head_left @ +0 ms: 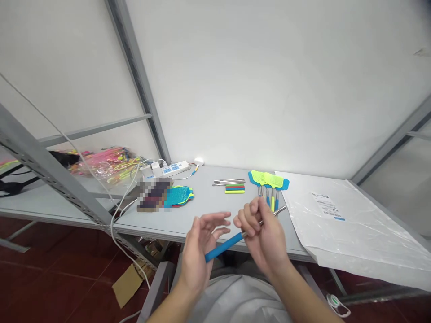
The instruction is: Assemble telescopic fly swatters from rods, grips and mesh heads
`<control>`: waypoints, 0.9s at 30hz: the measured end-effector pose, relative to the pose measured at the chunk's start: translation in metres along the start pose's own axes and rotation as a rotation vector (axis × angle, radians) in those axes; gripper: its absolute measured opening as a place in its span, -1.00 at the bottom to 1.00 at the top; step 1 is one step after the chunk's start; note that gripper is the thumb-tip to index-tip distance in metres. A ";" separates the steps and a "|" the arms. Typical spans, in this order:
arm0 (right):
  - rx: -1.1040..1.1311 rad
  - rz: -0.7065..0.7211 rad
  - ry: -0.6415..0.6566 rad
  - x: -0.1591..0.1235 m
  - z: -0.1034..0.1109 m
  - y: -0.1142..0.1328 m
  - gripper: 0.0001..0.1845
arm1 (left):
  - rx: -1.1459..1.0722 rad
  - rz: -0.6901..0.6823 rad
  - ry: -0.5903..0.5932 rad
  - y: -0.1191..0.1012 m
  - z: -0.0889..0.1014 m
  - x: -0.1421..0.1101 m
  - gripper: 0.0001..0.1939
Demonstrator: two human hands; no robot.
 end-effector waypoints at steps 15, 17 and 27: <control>0.007 0.044 0.121 -0.019 -0.001 -0.009 -0.67 | -0.266 0.059 0.028 -0.018 -0.027 0.005 -0.42; 0.004 0.042 0.152 -0.022 -0.009 -0.008 -0.69 | -0.305 0.092 -0.032 -0.014 -0.022 0.002 -0.43; 0.001 0.005 0.225 -0.028 -0.026 -0.026 -0.73 | -0.523 0.272 -0.361 0.001 0.014 -0.012 -0.46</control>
Point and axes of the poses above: each hand's wrist, its own x-axis towards the middle knuckle, its own z-axis out of the back of the hand, y = z × x, the point moved 8 cm from there along x, towards the middle knuckle, and after that the axes turned 15 degrees about z, right-handed, at the moved point
